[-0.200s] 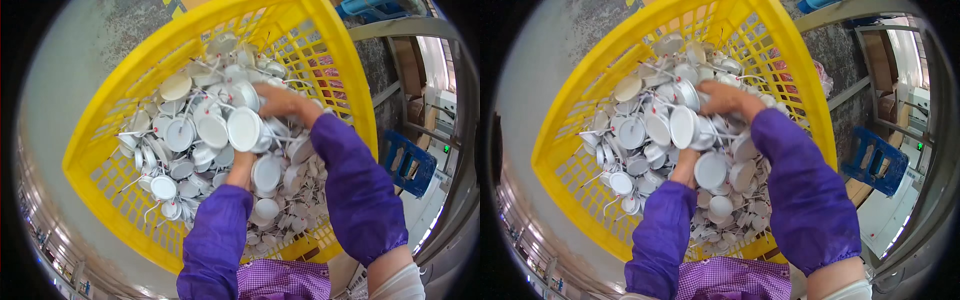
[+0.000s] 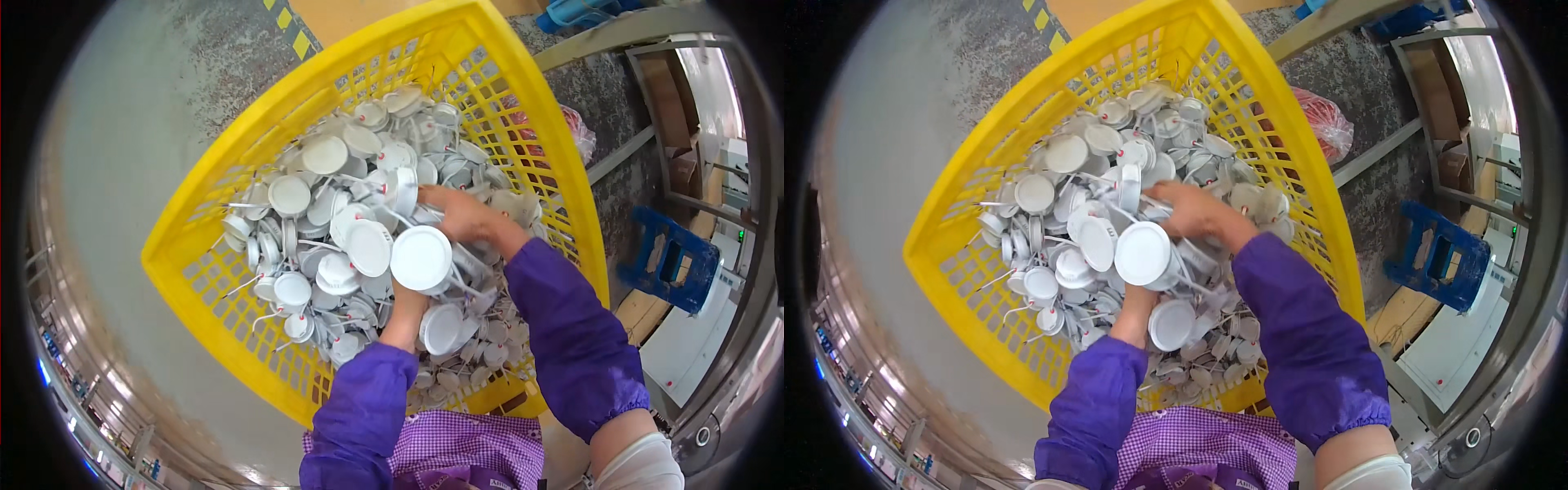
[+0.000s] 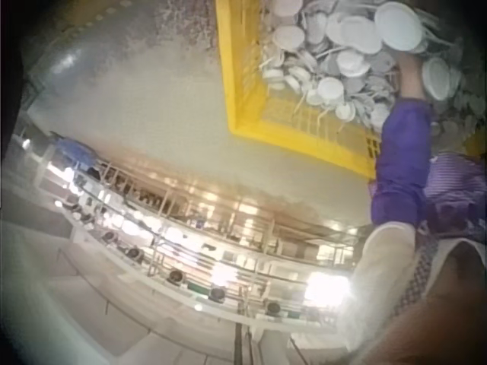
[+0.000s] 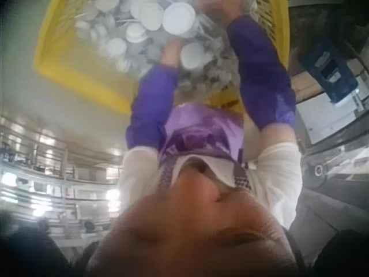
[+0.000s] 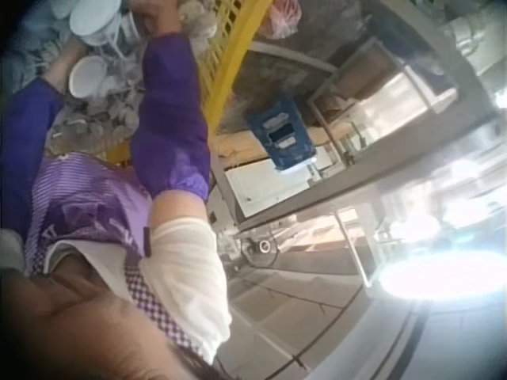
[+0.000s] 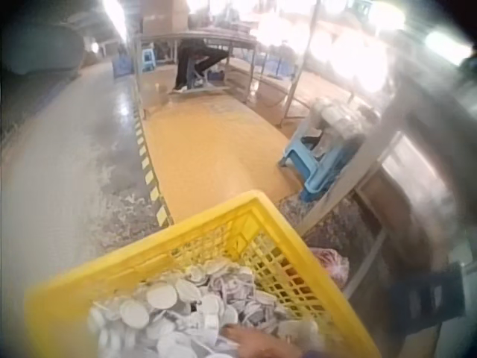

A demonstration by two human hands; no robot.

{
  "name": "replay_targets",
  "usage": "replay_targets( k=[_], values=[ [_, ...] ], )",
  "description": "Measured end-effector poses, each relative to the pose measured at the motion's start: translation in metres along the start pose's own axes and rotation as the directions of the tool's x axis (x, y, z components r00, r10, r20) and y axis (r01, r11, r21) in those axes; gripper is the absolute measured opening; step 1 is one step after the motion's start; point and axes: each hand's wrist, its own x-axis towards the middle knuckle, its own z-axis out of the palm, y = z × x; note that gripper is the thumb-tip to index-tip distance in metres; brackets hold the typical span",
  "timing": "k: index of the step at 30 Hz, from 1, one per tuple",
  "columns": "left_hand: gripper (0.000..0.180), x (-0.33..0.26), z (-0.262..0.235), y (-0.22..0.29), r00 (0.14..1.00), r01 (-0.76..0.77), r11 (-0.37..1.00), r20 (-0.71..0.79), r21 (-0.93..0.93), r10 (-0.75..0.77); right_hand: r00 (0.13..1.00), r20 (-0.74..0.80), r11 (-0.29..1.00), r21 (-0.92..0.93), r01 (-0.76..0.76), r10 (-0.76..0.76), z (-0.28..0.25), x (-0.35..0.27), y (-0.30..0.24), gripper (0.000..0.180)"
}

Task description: Transferring round light fixture components from a yellow plastic crate onto an assembly table.

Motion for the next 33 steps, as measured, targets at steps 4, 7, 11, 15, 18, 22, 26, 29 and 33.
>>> replay_targets(
  k=[4, 7, 11, 15, 18, 22, 26, 29, 33],
  values=[
    [0.033, -0.069, 0.016, 0.064, 0.996, 0.030, 0.977, -0.091, 0.211, -0.011, 0.993, -0.066, 0.983, 0.149, 0.106, -0.097, 0.007, -0.057, -0.030, 0.059],
    [0.028, -0.117, 0.023, 0.115, 0.979, 0.160, 0.983, -0.112, -0.093, -0.170, 0.980, -0.118, 0.957, 0.226, 0.182, -0.158, 0.005, -0.100, -0.063, 0.048],
    [0.031, -0.172, 0.057, 0.188, 0.999, 0.031, 0.990, -0.048, 0.135, -0.025, 0.920, -0.302, 0.936, 0.170, 0.309, -0.249, -0.040, -0.185, -0.134, 0.042],
    [0.047, -0.224, 0.074, 0.278, 0.984, -0.176, 0.919, 0.101, 0.354, 0.149, 0.875, -0.438, 0.866, 0.335, 0.372, -0.206, -0.071, -0.245, -0.194, 0.043],
    [0.051, -0.259, 0.124, 0.361, 0.946, -0.310, 0.869, 0.215, 0.385, 0.242, 0.884, -0.456, 0.877, 0.374, 0.300, -0.108, -0.128, -0.308, -0.239, 0.048],
    [0.042, -0.289, 0.186, 0.436, 0.909, -0.227, 0.930, 0.405, 0.289, 0.096, 0.774, -0.633, 0.890, 0.353, 0.289, 0.000, -0.188, -0.420, -0.281, 0.058],
    [0.040, -0.281, 0.304, 0.491, 0.796, 0.167, 0.983, 0.598, -0.073, -0.091, 0.656, -0.735, 0.584, 0.613, 0.532, 0.173, -0.270, -0.498, -0.259, 0.055],
    [0.035, -0.253, 0.414, 0.498, 0.464, -0.726, 0.630, 0.873, 0.278, 0.149, 0.613, -0.718, 0.205, 0.688, 0.696, 0.330, -0.325, -0.582, -0.234, 0.031],
    [0.038, -0.193, 0.550, 0.460, 0.504, -0.577, 0.773, 0.859, 0.264, 0.083, 0.411, -0.746, 0.282, 0.608, 0.742, 0.524, -0.364, -0.633, -0.160, 0.028]
  ],
)
